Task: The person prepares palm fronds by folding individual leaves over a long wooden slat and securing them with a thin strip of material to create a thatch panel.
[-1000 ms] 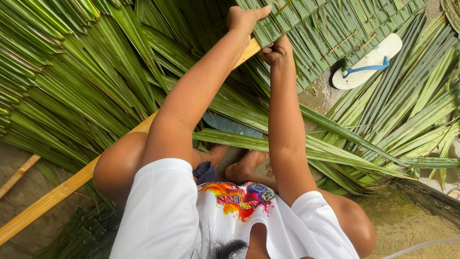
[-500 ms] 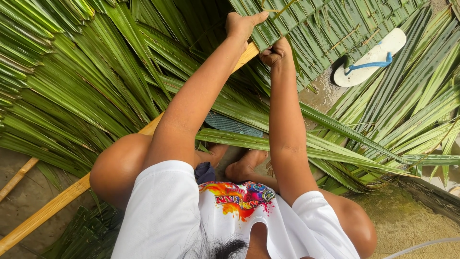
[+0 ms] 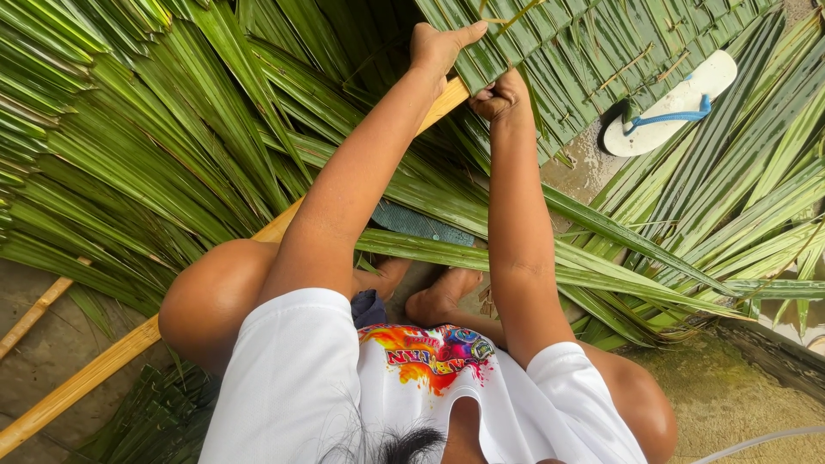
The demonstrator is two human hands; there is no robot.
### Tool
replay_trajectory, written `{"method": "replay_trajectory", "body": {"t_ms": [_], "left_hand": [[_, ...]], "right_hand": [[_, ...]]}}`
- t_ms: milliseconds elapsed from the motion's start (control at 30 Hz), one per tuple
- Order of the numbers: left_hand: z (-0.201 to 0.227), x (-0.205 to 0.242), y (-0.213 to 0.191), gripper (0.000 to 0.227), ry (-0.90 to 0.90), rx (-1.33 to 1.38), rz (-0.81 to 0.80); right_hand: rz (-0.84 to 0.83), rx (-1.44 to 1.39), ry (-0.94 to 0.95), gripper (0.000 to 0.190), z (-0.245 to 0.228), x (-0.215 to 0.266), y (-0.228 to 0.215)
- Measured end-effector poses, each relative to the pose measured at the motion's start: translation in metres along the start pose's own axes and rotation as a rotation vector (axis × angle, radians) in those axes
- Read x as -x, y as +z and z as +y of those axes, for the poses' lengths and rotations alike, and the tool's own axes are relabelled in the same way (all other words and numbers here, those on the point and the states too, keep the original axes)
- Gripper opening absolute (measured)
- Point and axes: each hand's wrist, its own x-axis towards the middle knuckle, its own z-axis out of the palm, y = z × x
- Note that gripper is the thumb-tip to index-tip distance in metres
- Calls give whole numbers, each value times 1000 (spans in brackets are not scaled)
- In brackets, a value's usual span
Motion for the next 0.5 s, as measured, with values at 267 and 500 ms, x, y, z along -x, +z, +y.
{"method": "replay_trajectory", "body": {"t_ms": [267, 500], "left_hand": [[-1, 2, 1, 77, -19, 5, -1], [-4, 1, 2, 66, -2, 26, -7]], "right_hand": [[-1, -104, -2, 31, 3, -9, -6], [-128, -148, 12, 31, 5, -16, -15]]}}
